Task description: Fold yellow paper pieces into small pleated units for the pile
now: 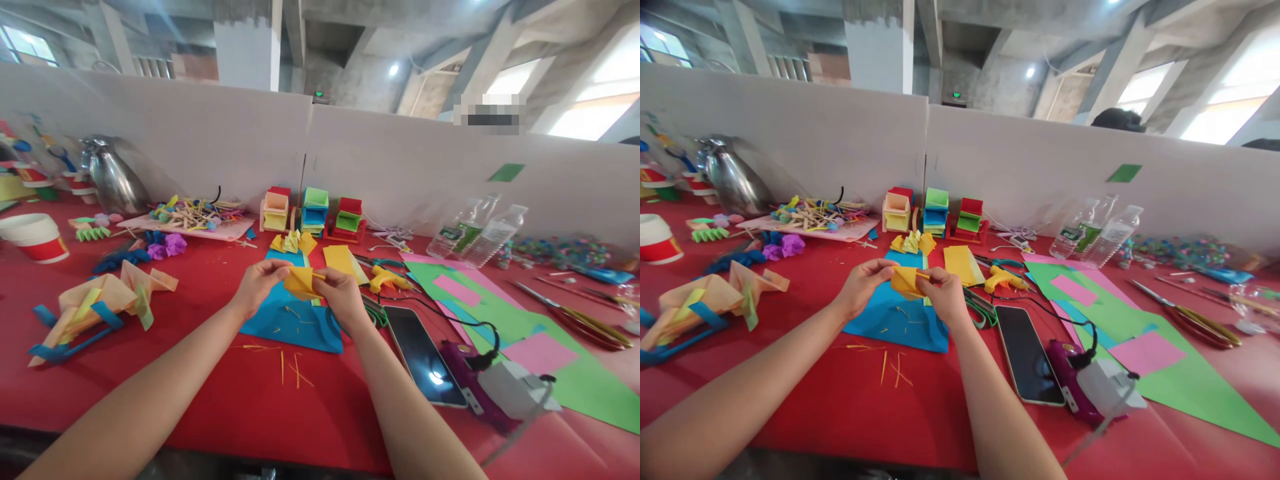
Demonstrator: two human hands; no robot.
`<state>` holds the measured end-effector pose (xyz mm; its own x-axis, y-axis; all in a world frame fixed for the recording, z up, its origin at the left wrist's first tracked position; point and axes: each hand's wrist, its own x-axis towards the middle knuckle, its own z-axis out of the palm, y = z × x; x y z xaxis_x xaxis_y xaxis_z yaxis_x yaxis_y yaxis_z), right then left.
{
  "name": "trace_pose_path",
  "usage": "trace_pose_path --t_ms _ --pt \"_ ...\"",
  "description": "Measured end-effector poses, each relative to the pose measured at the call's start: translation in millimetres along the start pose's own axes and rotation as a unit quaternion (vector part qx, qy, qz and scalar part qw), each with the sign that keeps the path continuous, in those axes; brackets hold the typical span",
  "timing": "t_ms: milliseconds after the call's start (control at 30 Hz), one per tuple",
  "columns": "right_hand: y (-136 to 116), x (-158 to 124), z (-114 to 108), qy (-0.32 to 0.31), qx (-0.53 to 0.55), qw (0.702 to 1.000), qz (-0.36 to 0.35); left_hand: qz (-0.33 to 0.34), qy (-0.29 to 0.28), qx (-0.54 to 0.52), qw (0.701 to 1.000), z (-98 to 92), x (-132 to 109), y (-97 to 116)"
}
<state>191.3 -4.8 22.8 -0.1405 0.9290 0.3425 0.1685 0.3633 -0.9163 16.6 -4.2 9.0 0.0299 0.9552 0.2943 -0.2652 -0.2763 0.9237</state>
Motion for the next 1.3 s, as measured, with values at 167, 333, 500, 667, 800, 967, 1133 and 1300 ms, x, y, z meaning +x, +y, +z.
trace_pose_path --t_ms 167,333,500,667,800,967,1133,1300 --pt "-4.2 -1.5 2.2 0.012 -0.045 0.998 -0.033 -0.05 -0.042 -0.033 0.997 10.6 -5.9 1.9" --pt "-13.1 -6.3 6.3 0.014 -0.098 0.994 -0.048 -0.07 0.006 -0.034 0.997 14.4 -5.5 -0.1" --pt "-21.6 -9.3 7.2 0.016 -0.139 0.988 -0.069 -0.092 0.02 -0.089 0.992 10.8 -3.7 -4.1" --pt "-27.6 -11.2 7.5 0.014 -0.147 0.986 -0.072 -0.105 -0.04 -0.05 0.992 2.8 -3.1 8.3" --pt "-30.4 -13.1 8.3 -0.014 -0.178 0.981 -0.082 -0.124 -0.106 0.034 0.986 -7.2 -1.0 16.0" --pt "-32.9 -14.3 7.9 -0.012 -0.198 0.975 -0.103 -0.101 -0.072 0.018 0.992 -13.2 -1.3 8.7" --pt "-33.1 -14.4 6.0 0.007 -0.164 0.981 -0.1 -0.098 -0.097 0.023 0.99 -11.1 -3.2 10.9" --pt "-29.1 -14.7 6.0 -0.008 -0.188 0.978 -0.09 -0.118 -0.187 0.07 0.973 -10.6 -4.7 15.4"
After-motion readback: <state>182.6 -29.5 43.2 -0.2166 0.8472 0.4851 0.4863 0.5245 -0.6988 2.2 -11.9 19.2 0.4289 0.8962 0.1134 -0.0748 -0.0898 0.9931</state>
